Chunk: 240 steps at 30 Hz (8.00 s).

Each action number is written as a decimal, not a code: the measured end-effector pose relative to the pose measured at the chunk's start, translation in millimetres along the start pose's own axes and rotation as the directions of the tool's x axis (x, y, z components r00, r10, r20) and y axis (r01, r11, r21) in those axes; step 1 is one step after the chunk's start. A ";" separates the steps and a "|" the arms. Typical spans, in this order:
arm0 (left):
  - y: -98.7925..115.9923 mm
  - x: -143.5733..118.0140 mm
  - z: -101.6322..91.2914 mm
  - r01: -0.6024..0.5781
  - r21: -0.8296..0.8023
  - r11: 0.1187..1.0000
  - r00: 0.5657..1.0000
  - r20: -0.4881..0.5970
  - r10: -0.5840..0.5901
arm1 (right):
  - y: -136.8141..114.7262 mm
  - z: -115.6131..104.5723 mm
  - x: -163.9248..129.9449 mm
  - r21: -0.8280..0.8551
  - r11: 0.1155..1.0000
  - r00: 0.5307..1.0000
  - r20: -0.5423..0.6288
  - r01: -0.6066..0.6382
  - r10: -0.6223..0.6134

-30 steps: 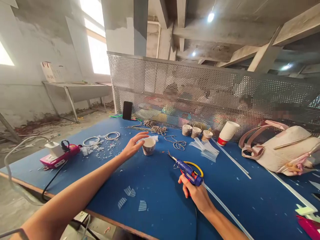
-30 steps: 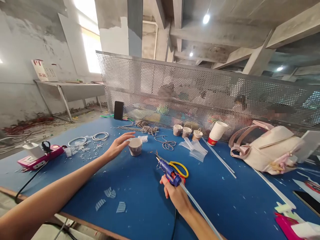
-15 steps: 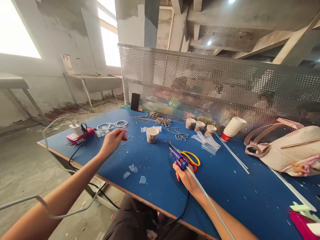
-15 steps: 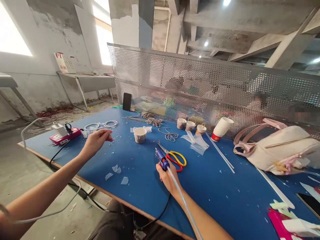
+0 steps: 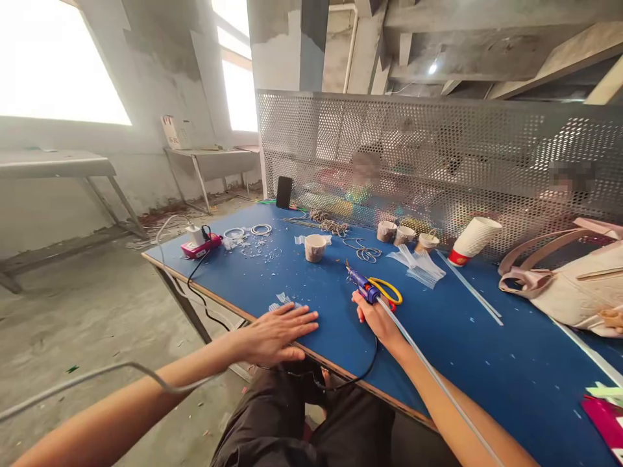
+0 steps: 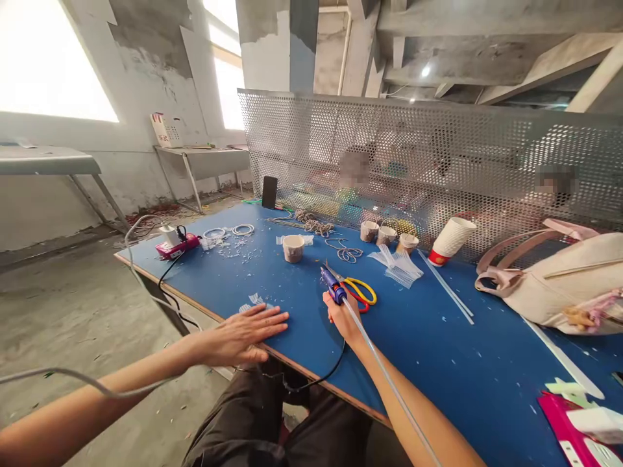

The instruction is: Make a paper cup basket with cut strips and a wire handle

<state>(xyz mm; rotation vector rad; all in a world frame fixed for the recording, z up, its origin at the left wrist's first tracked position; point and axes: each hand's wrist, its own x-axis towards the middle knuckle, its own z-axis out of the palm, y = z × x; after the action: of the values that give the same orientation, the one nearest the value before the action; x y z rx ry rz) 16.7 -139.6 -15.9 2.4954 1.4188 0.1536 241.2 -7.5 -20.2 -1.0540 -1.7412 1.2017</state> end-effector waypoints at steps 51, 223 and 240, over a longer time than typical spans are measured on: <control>-36.1 59.5 -7.8 0.180 0.209 0.961 0.983 0.007 -0.186 | 0.1 9.0 7.0 0.068 0.986 0.988 0.038 0.150 -0.153; -41.4 88.7 -33.2 -0.375 -0.705 0.603 0.866 -0.498 -0.044 | -15.6 3.7 17.1 0.678 0.673 0.922 0.016 -0.295 0.387; -33.9 95.3 -39.7 -0.118 -0.876 0.468 0.901 -0.292 -0.320 | -11.1 0.6 10.7 0.562 0.801 0.960 -0.041 -0.206 0.276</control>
<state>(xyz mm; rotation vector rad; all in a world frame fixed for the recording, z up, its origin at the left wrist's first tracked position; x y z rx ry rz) 29.0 -34.6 8.9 1.4947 1.1357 1.1630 234.3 -0.3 -8.4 -0.9755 -1.0692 1.6387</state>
